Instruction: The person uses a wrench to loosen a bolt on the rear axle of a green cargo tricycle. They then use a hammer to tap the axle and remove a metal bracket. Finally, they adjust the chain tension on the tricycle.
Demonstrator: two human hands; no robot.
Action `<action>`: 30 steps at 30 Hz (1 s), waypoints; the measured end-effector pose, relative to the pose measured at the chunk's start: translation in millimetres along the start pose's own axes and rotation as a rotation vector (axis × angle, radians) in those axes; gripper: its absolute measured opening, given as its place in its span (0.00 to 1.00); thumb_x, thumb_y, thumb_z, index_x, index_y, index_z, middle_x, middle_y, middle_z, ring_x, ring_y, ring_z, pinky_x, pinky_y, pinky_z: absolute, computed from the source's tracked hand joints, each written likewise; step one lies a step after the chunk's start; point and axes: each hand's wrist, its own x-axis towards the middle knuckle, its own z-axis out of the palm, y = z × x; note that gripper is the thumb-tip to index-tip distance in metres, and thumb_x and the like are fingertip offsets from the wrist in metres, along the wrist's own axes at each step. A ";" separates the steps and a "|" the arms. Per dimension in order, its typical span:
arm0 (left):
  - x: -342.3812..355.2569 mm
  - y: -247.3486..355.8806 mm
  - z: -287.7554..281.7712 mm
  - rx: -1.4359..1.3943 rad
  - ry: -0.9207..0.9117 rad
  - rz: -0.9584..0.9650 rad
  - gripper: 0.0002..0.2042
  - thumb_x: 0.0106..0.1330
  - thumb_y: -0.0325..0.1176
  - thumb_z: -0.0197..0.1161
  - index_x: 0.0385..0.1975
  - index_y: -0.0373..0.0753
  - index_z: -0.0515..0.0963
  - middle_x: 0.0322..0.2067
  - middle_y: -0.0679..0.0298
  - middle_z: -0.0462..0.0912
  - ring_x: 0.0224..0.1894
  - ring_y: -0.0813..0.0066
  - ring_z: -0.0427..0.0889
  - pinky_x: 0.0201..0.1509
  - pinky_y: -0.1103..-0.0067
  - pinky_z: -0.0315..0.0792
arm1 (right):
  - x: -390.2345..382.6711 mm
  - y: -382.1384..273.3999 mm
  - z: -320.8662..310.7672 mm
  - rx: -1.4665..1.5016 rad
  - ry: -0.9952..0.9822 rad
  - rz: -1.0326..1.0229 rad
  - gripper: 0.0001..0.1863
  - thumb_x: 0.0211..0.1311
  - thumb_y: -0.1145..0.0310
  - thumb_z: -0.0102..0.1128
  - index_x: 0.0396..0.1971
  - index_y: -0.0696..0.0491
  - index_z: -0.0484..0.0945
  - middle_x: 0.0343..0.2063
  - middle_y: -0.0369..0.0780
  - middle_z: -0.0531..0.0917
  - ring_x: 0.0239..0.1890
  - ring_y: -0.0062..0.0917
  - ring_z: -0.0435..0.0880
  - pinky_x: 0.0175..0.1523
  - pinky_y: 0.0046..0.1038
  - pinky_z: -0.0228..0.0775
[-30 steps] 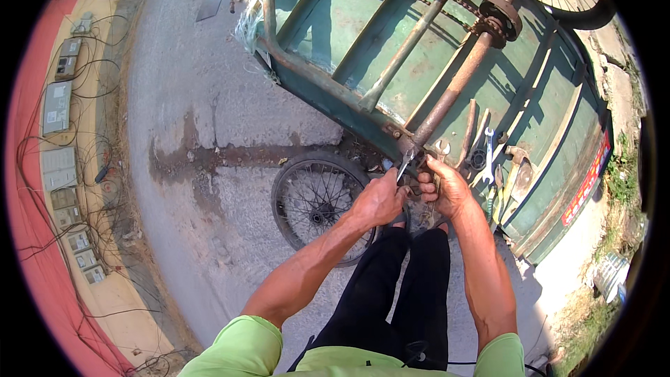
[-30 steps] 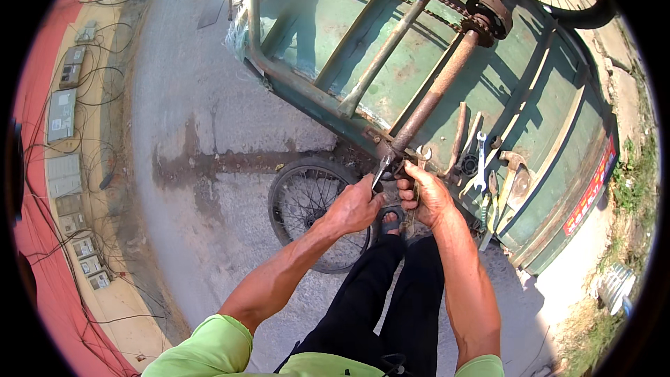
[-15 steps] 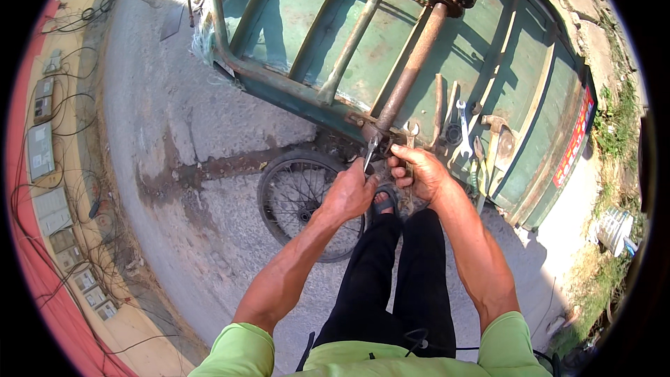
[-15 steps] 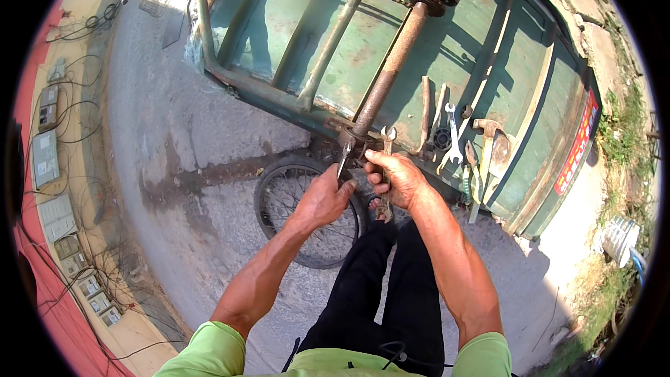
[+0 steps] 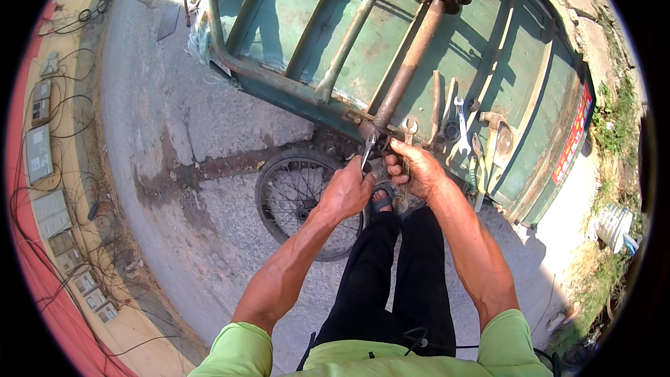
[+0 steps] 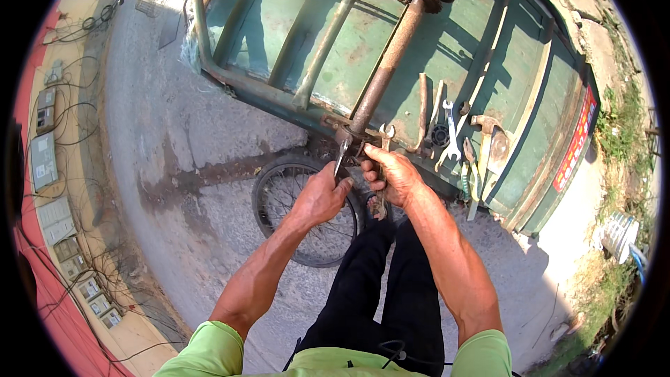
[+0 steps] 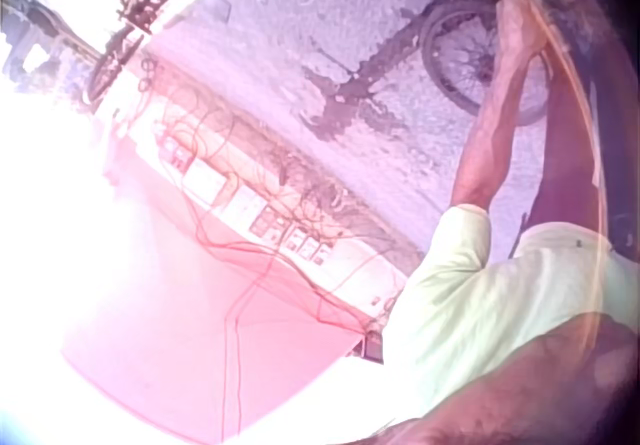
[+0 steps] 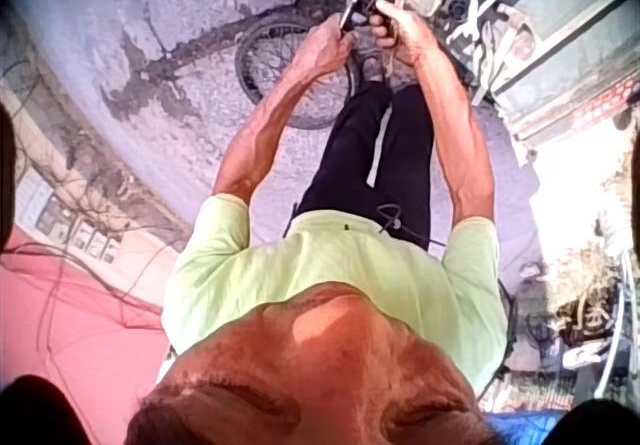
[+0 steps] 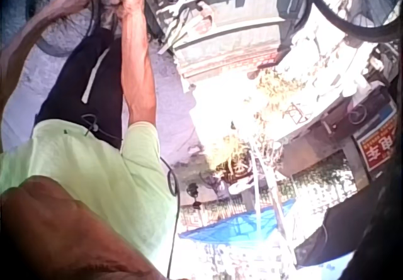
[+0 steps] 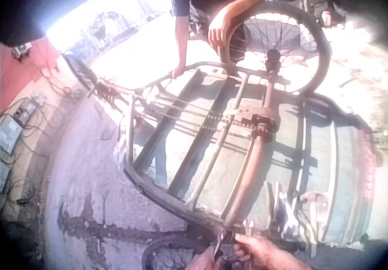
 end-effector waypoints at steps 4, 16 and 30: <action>1.0 -4.0 0.8 -0.004 -0.005 0.003 0.14 0.70 0.34 0.58 0.48 0.31 0.72 0.37 0.41 0.83 0.46 0.42 0.83 0.48 0.61 0.74 | -0.3 -0.5 3.7 0.051 -0.017 0.035 0.16 0.69 0.52 0.62 0.38 0.50 0.78 0.24 0.30 0.75 0.23 0.14 0.70 0.22 0.15 0.54; 4.8 -11.6 6.8 -0.033 0.035 0.057 0.11 0.72 0.31 0.56 0.47 0.31 0.71 0.27 0.51 0.81 0.30 0.59 0.82 0.38 0.65 0.74 | 5.8 12.8 1.6 -0.105 0.018 -0.148 0.15 0.68 0.52 0.63 0.31 0.49 0.76 0.22 0.30 0.75 0.20 0.15 0.70 0.22 0.17 0.55; 8.1 -18.7 10.9 -0.098 0.002 0.073 0.09 0.74 0.31 0.55 0.43 0.30 0.71 0.22 0.63 0.76 0.24 0.75 0.76 0.29 0.72 0.71 | 5.7 5.1 2.1 -0.083 0.081 -0.073 0.17 0.67 0.52 0.64 0.30 0.51 0.77 0.20 0.29 0.72 0.19 0.13 0.67 0.21 0.17 0.52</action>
